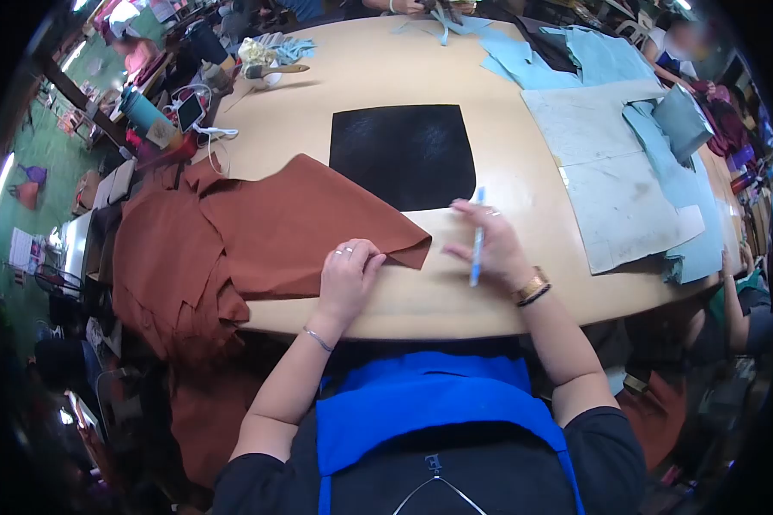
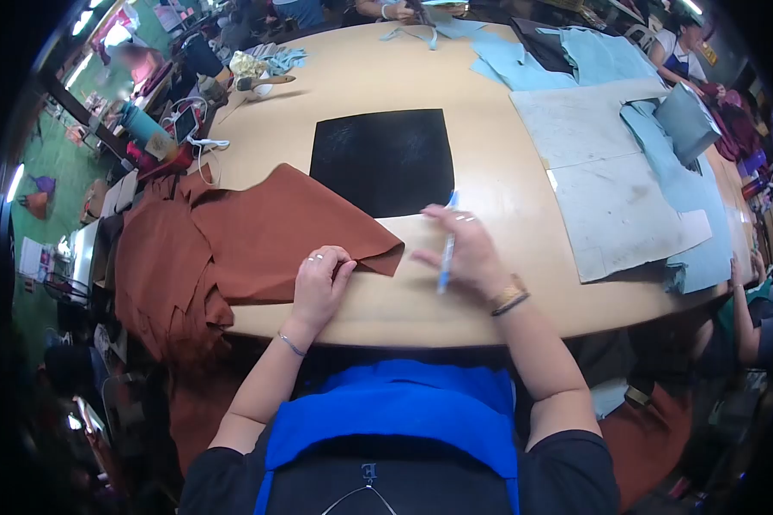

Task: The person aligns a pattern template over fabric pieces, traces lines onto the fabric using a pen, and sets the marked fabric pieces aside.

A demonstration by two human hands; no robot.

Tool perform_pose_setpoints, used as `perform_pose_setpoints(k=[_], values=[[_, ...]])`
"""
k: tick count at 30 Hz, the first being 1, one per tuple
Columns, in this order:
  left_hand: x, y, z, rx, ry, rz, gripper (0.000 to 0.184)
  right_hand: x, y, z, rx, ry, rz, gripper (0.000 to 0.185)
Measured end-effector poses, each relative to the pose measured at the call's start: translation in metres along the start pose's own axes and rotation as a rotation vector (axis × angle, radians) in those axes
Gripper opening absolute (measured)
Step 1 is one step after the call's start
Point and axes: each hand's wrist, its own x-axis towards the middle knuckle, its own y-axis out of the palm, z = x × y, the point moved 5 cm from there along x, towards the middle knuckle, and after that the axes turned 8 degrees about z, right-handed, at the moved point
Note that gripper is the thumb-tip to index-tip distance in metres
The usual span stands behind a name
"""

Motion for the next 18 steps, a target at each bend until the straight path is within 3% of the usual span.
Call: perform_pose_setpoints(k=[3,5,7,10,14,18], values=[[0.004,0.004,-0.018,-0.134,0.022,0.017,0.013,0.013,0.031,0.041,0.016,-0.009,0.184,0.058],[0.0,0.006,-0.03,-0.131,0.152,-0.007,0.014,0.015,0.045,0.03,0.057,0.019,0.136,0.042],[-0.007,0.001,-0.023,-0.022,0.103,-0.03,0.018,0.014,0.041,0.026,0.187,0.043,0.057,0.038],[-0.018,-0.011,-0.002,0.111,0.028,-0.042,0.042,0.008,0.004,0.016,0.213,0.106,-0.04,0.039],[-0.02,-0.056,-0.001,0.073,0.026,-0.155,0.038,-0.002,-0.051,0.011,0.209,0.089,-0.16,0.041],[-0.019,-0.112,-0.024,-0.119,0.107,-0.248,0.028,-0.005,-0.104,0.04,0.215,0.094,-0.12,0.036]])
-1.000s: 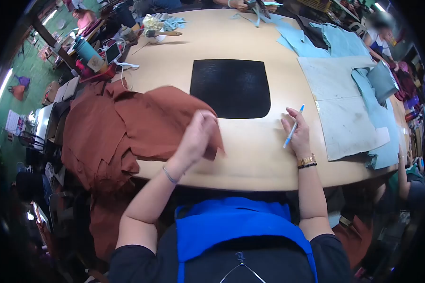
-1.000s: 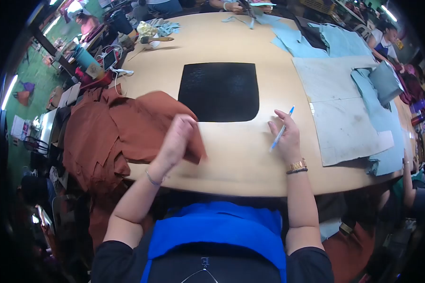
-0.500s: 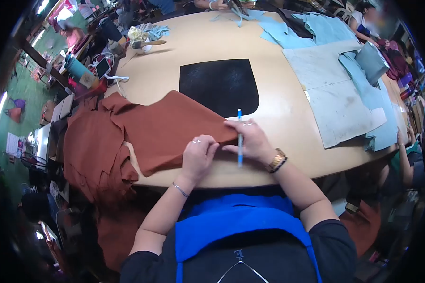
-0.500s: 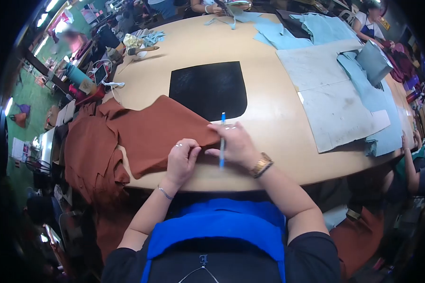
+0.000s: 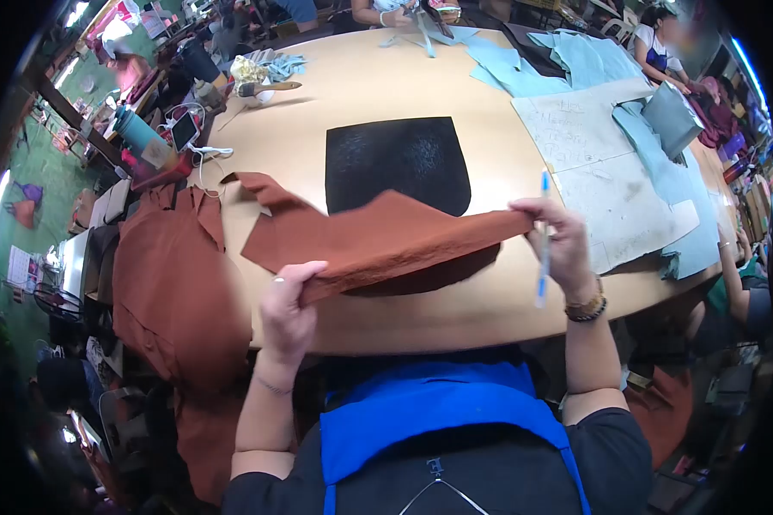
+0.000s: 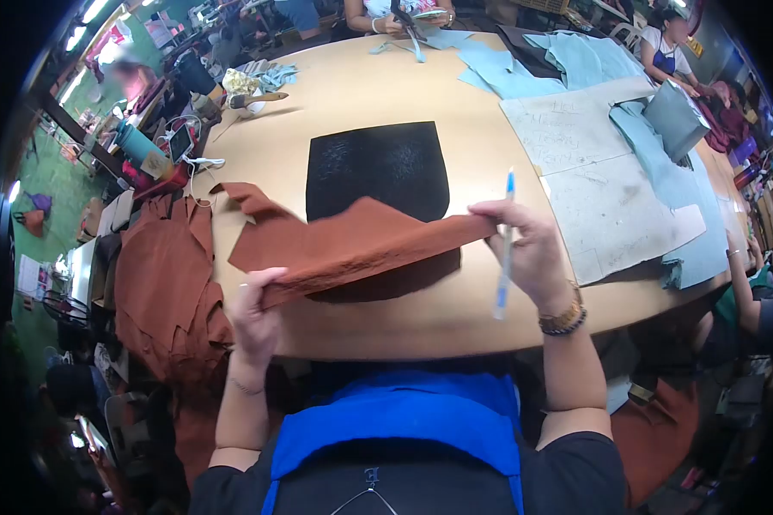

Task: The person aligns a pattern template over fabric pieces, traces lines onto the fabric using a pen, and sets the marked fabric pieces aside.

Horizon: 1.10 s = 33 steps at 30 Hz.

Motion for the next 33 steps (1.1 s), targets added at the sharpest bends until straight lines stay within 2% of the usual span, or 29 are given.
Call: perform_pose_setpoints(k=[3,4,6,8,9,10,12,13,14,15,16,17,18,19,20,21,22,23,25,26,27,28,29,31,33], values=[[0.014,-0.06,-0.047,-0.092,0.147,-0.119,0.014,0.001,-0.038,0.045,0.024,-0.13,-0.138,0.027],[0.016,-0.076,-0.054,-0.06,0.194,-0.182,0.014,0.002,-0.046,0.059,0.137,-0.155,-0.17,0.022],[0.026,-0.099,-0.06,0.022,0.284,-0.25,0.015,0.012,-0.063,0.086,-0.028,-0.152,-0.217,0.024],[0.058,-0.103,-0.058,0.029,0.268,-0.16,0.012,0.03,-0.072,0.092,-0.178,-0.137,-0.208,0.032],[0.08,-0.096,-0.052,-0.013,0.169,-0.106,0.009,0.042,-0.075,0.091,-0.242,-0.121,-0.176,0.034],[0.101,-0.087,-0.044,-0.071,0.0,0.023,0.01,0.056,-0.075,0.085,-0.25,0.017,-0.061,0.034],[0.144,-0.07,-0.008,0.086,0.114,0.137,0.013,0.091,-0.078,0.044,-0.442,-0.04,0.004,0.031],[0.163,-0.058,0.029,0.147,0.051,0.214,0.019,0.107,-0.076,0.035,-0.526,0.098,0.109,0.029],[0.183,-0.047,0.054,0.352,0.058,0.248,0.023,0.124,-0.075,0.022,-0.635,0.02,0.098,0.025],[0.204,-0.038,0.067,0.338,0.1,0.206,0.023,0.147,-0.078,-0.003,-0.601,0.035,0.097,0.022],[0.226,-0.032,0.08,0.486,0.102,0.173,0.021,0.172,-0.082,-0.018,-0.604,-0.111,0.061,0.024],[0.244,-0.033,0.074,0.591,-0.069,0.161,0.023,0.187,-0.088,-0.01,-0.567,-0.223,-0.025,0.026],[0.27,-0.039,0.074,0.649,0.078,0.058,0.026,0.202,-0.1,-0.001,-0.673,-0.38,-0.152,0.024],[0.292,-0.051,0.088,0.519,0.095,-0.188,0.026,0.209,-0.11,0.024,-0.698,-0.411,-0.253,0.026],[0.305,-0.066,0.076,0.423,0.128,-0.328,0.028,0.223,-0.132,0.027,-0.748,-0.342,-0.344,0.022],[0.314,-0.083,0.062,0.337,0.211,-0.447,0.028,0.224,-0.137,0.057,-0.71,-0.471,-0.501,0.019],[0.314,-0.098,0.047,0.28,0.308,-0.468,0.025,0.223,-0.152,0.069,-0.664,-0.314,-0.551,0.021],[0.314,-0.114,0.032,0.226,0.405,-0.484,0.021,0.208,-0.154,0.087,-0.428,-0.516,-0.577,0.018],[0.288,-0.12,0.013,0.888,0.433,-0.748,0.015,0.177,-0.151,0.114,-0.566,-0.711,-0.677,0.015],[0.264,-0.112,0.0,0.596,0.462,-0.739,0.016,0.162,-0.146,0.12,-0.646,-0.817,-0.725,0.014],[0.237,-0.1,-0.014,0.304,0.484,-0.72,0.017,0.146,-0.144,0.102,-0.694,-0.763,-0.723,0.013],[0.216,-0.086,-0.012,0.275,0.546,-0.669,0.015,0.13,-0.142,0.084,-0.742,-0.71,-0.72,0.013],[0.192,-0.067,-0.003,0.245,0.605,-0.616,0.018,0.112,-0.135,0.052,-0.734,-0.477,-0.679,0.019],[0.151,-0.022,0.024,0.165,0.423,-0.407,0.027,0.09,-0.097,0.035,-0.549,-0.597,-0.445,0.022],[0.109,0.027,0.074,0.042,0.206,-0.2,0.027,0.06,-0.07,-0.029,-0.567,-0.32,-0.309,0.019]])
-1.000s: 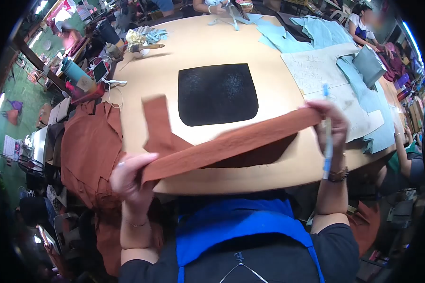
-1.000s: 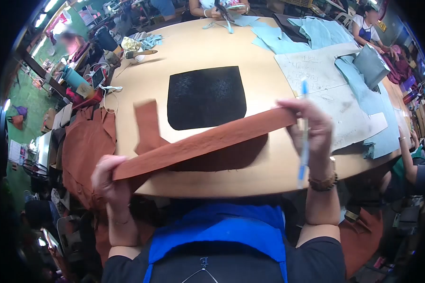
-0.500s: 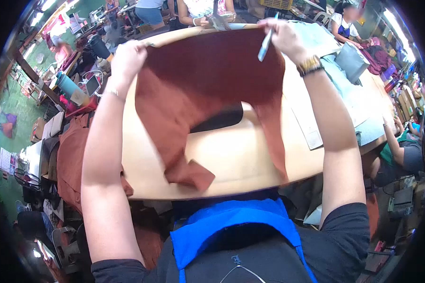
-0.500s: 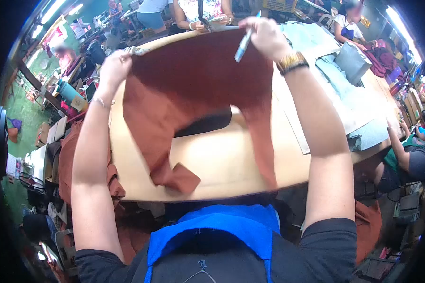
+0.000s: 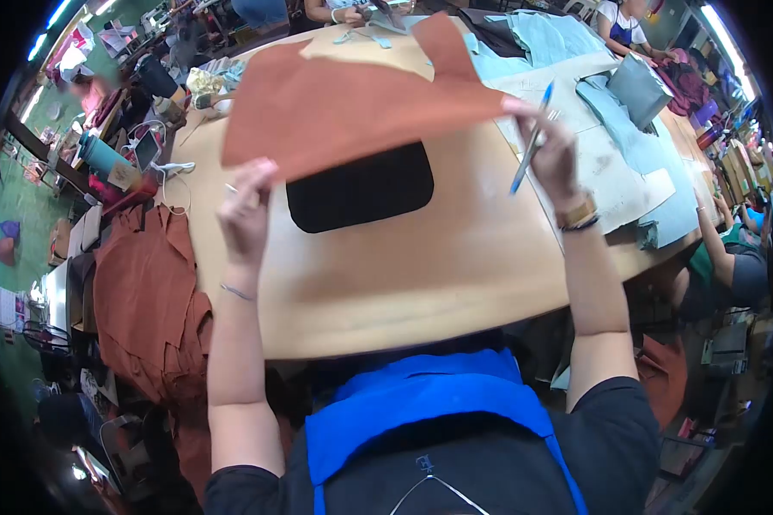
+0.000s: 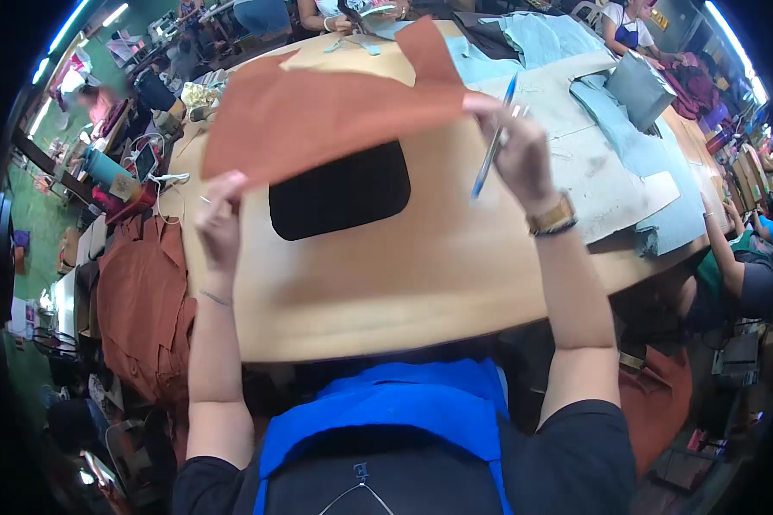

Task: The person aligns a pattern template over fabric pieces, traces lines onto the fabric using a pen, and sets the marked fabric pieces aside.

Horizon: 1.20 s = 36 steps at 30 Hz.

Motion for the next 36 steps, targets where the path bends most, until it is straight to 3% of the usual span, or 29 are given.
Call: perform_pose_setpoints(k=[4,7,14,19,22,24,25,27,32,36], values=[[-0.085,0.039,0.017,0.021,-0.174,0.375,0.025,-0.087,0.048,-0.004,0.155,0.133,0.239,0.019],[-0.107,0.035,0.002,0.176,-0.093,0.461,0.02,-0.122,0.053,0.008,0.041,0.087,0.306,0.018],[-0.14,-0.001,-0.04,0.265,-0.097,0.528,0.021,-0.152,0.023,0.057,0.081,0.038,0.417,0.015],[-0.166,-0.018,-0.06,0.217,-0.085,0.507,0.024,-0.174,0.009,0.068,0.168,0.123,0.556,0.02],[-0.174,-0.022,-0.067,0.193,-0.087,0.517,0.026,-0.174,-0.019,0.05,0.134,0.277,0.418,0.025],[-0.178,-0.022,-0.065,0.181,-0.088,0.51,0.027,-0.207,-0.037,-0.012,-0.09,0.48,0.113,0.043],[-0.178,-0.021,-0.066,0.179,-0.081,0.504,0.027,-0.227,-0.047,-0.051,0.262,0.636,-0.206,0.053],[-0.175,-0.019,-0.067,0.165,-0.071,0.494,0.026,-0.254,-0.068,-0.106,0.565,0.867,-0.58,0.067],[-0.176,-0.025,-0.064,0.143,-0.133,0.551,0.026,-0.249,-0.089,-0.12,0.65,1.224,-0.677,0.08],[-0.18,-0.035,-0.048,0.294,-0.306,0.599,0.061,-0.256,-0.092,-0.148,0.843,1.254,-0.863,0.054]])
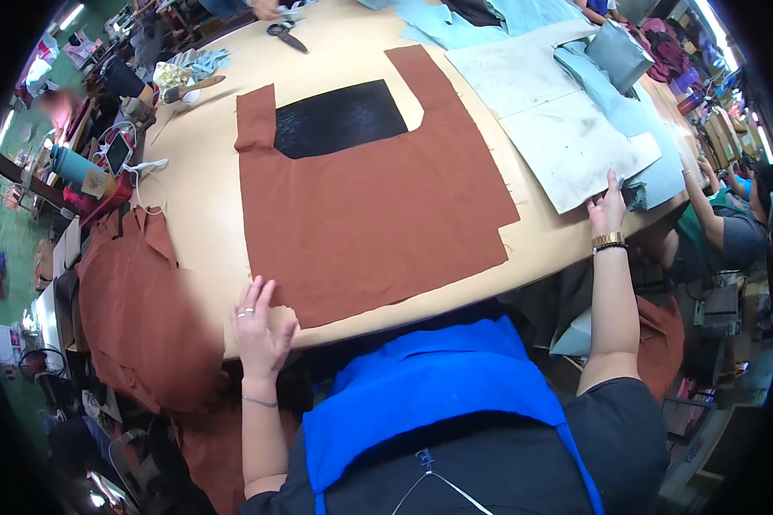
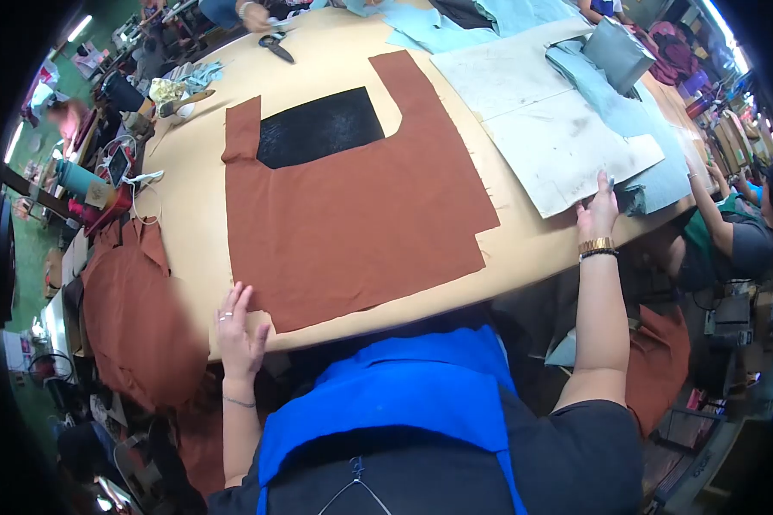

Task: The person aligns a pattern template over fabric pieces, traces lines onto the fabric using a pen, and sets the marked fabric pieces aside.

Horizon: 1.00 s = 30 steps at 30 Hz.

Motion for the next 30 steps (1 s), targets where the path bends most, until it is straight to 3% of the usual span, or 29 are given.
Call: perform_pose_setpoints(k=[1,3,6,7,10,11,14,16,18,23,25,28,30], values=[[-0.006,0.005,0.016,0.0,-0.062,0.043,0.068,0.003,0.006,0.005,0.049,0.022,-0.029,0.043],[-0.016,0.003,0.034,0.11,-0.139,0.103,0.075,0.016,0.018,0.024,-0.144,-0.068,0.092,0.043],[-0.03,-0.005,0.065,0.227,-0.304,0.072,0.072,0.008,0.064,0.079,-0.222,-0.335,0.225,0.041],[-0.031,-0.012,0.063,0.346,-0.315,0.016,0.063,0.007,0.08,0.103,-0.233,-0.387,0.258,0.04],[-0.024,-0.034,0.055,0.293,-0.557,0.195,0.055,-0.046,0.138,0.176,-0.247,-0.547,0.35,0.038],[-0.012,-0.048,0.042,0.181,-0.612,0.256,0.043,-0.067,0.155,0.193,-0.263,-0.546,0.34,0.037],[0.014,-0.05,0.04,-0.291,-0.403,-0.03,0.037,-0.126,0.196,0.216,-0.282,-0.484,0.414,0.033],[0.048,-0.052,0.007,-0.551,-0.161,-0.104,0.035,-0.14,0.22,0.211,-0.091,-0.285,0.694,0.033],[0.08,-0.033,-0.014,-0.963,-0.067,-0.054,0.04,-0.159,0.24,0.198,-0.077,-0.316,0.787,0.035],[0.127,0.004,-0.081,-1.75,-0.151,0.203,0.048,-0.204,0.274,0.151,-0.048,-0.443,0.795,0.035],[0.129,0.017,-0.086,-1.952,-0.176,0.29,0.05,-0.192,0.281,0.131,0.082,-0.153,1.184,0.036],[0.125,0.026,-0.057,-2.08,-0.216,0.27,0.052,-0.168,0.264,0.094,-0.131,-0.111,0.998,0.053],[0.118,0.029,-0.014,-1.98,-0.256,0.06,0.057,-0.141,0.243,0.072,-0.272,-0.076,1.0,0.057]])
